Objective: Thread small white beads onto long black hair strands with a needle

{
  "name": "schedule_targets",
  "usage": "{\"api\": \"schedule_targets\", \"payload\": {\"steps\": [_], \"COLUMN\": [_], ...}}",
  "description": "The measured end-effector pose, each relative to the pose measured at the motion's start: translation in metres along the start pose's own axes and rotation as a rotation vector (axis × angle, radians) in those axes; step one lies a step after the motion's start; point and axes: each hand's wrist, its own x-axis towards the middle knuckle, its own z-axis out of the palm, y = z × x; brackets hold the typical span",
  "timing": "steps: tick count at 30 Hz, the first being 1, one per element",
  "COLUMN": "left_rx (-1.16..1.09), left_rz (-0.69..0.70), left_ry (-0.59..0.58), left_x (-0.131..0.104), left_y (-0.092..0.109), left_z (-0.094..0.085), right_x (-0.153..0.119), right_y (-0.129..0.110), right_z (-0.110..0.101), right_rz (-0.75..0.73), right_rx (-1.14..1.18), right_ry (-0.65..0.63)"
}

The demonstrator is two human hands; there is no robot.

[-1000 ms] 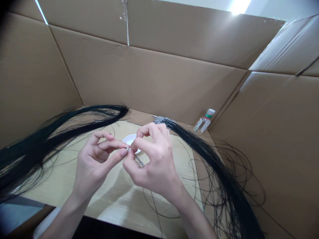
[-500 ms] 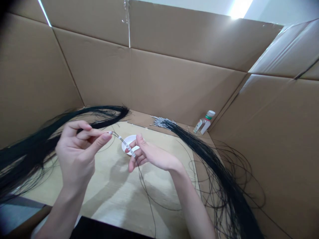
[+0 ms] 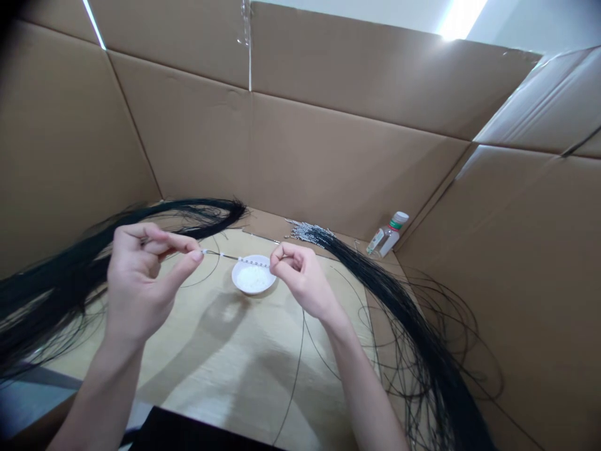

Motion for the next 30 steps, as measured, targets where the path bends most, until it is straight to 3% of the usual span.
{"api": "schedule_targets", "payload": {"steps": [5, 8, 12, 16, 21, 27, 30], "left_rx": [0.101, 0.246, 0.28, 0.251, 0.207, 0.153, 0.095], "left_rz": [0.019, 0.085, 0.166, 0.14, 0.12, -0.008, -0.063], "left_ry": [-0.057, -0.12, -0.152, -0.175, -0.195, -0.163, -0.146], "left_x": [0.001, 0.0, -0.002, -0.002, -0.003, -0.007, -0.007], "left_y": [-0.001, 0.001, 0.003, 0.001, 0.0, -0.001, -0.001], "left_z": [-0.006, -0.009, -0.011, -0.01, -0.011, -0.011, -0.011], "right_x": [-0.002, -0.004, -0.006, -0.008, -0.007, -0.008, -0.008], "right_y": [-0.002, -0.003, -0.005, -0.007, -0.006, -0.005, -0.005], "right_z": [0.002, 0.004, 0.009, 0.011, 0.007, 0.013, 0.011], "right_rz": [-0.059, -0.041, -0.025, -0.056, -0.019, -0.044, -0.05], "right_rx": [-0.096, -0.161, -0.166, -0.136, -0.074, -0.104, -0.079], "right_ry": [-0.034, -0.068, -0.082, -0.089, -0.236, -0.127, -0.195]}}
